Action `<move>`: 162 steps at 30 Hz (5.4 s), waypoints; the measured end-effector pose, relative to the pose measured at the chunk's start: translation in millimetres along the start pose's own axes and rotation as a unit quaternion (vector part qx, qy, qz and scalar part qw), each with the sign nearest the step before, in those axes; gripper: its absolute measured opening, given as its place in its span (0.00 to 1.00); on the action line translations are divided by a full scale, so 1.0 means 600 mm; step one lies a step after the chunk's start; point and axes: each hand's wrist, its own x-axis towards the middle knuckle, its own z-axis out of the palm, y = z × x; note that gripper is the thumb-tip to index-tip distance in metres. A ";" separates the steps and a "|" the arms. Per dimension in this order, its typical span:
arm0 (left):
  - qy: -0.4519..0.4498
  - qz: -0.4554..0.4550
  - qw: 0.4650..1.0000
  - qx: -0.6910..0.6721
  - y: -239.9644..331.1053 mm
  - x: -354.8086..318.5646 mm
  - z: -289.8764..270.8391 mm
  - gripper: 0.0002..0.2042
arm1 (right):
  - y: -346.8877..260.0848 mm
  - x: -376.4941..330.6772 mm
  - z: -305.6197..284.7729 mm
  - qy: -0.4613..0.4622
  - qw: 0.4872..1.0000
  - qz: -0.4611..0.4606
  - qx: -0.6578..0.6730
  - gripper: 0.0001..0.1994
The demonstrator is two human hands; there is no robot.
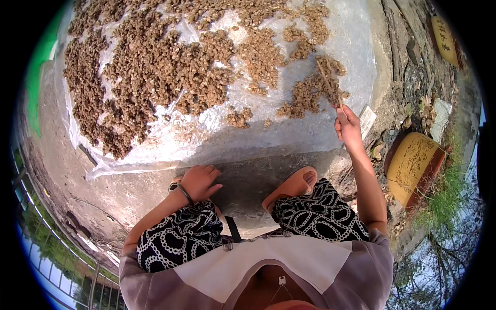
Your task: The person pours a grainy mixture from a bowl onto a plastic sheet on the ground. They then use a small stick to spread the mixture evenly across the sheet and later use a green net to sift or collect the material.
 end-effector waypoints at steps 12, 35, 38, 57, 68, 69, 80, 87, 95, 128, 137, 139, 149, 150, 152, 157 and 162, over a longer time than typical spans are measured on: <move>0.174 -0.053 0.978 -0.103 -0.055 -0.051 0.024 0.15 | -0.313 0.116 0.363 -0.094 0.773 -0.418 -0.467 0.13; 0.364 -0.146 0.920 -0.014 -0.125 -0.103 0.043 0.14 | -0.248 -0.045 0.323 -0.179 0.785 -0.278 -0.523 0.12; 0.359 -0.151 0.921 0.016 -0.127 -0.115 0.054 0.16 | -0.203 -0.008 0.402 -0.279 0.808 -0.247 -0.456 0.12; 0.365 -0.182 0.913 0.022 -0.130 -0.124 0.055 0.14 | -0.184 -0.066 0.363 -0.250 0.832 -0.216 -0.447 0.11; 0.434 -0.228 0.871 -0.032 -0.159 -0.164 0.057 0.08 | -0.139 -0.139 0.198 -0.180 0.826 -0.141 -0.515 0.09; 0.431 -0.236 0.870 -0.034 -0.157 -0.166 0.058 0.08 | -0.169 -0.157 0.225 -0.171 0.809 -0.164 -0.538 0.09; 0.482 -0.264 0.833 0.064 -0.203 -0.195 0.028 0.09 | -0.276 0.052 0.577 -0.165 0.794 -0.263 -0.522 0.18; 0.461 -0.270 0.842 0.068 -0.194 -0.204 0.045 0.08 | -0.192 -0.017 0.589 -0.221 0.697 -0.332 -0.596 0.14; 0.465 -0.260 0.844 0.062 -0.196 -0.204 0.065 0.10 | -0.199 -0.078 0.533 -0.153 0.677 -0.375 -0.614 0.10; 0.505 -0.357 0.779 0.102 -0.230 -0.268 0.054 0.12 | -0.255 -0.154 0.725 -0.237 0.629 -0.416 -0.612 0.12; 0.520 -0.407 0.740 0.128 -0.264 -0.296 0.052 0.13 | -0.233 -0.237 0.991 -0.338 0.614 -0.394 -0.595 0.15; 0.524 -0.423 0.729 0.125 -0.268 -0.304 0.063 0.13 | -0.237 -0.231 1.006 -0.337 0.624 -0.381 -0.594 0.16; 0.534 -0.426 0.722 0.110 -0.272 -0.313 0.070 0.13 | -0.227 -0.169 0.843 -0.322 0.629 -0.303 -0.639 0.15; 0.539 -0.421 0.721 0.112 -0.274 -0.313 0.071 0.12 | -0.220 -0.155 0.808 -0.331 0.624 -0.285 -0.648 0.16; 0.536 -0.420 0.724 0.113 -0.268 -0.309 0.068 0.12 | -0.233 -0.123 0.753 -0.270 0.688 -0.273 -0.616 0.17; 0.557 -0.380 0.726 0.136 -0.253 -0.290 0.044 0.11 | -0.216 -0.140 0.702 -0.252 0.671 -0.245 -0.653 0.12; 0.551 -0.372 0.738 0.119 -0.245 -0.291 0.040 0.11 | -0.236 -0.168 0.708 -0.253 0.629 -0.302 -0.670 0.13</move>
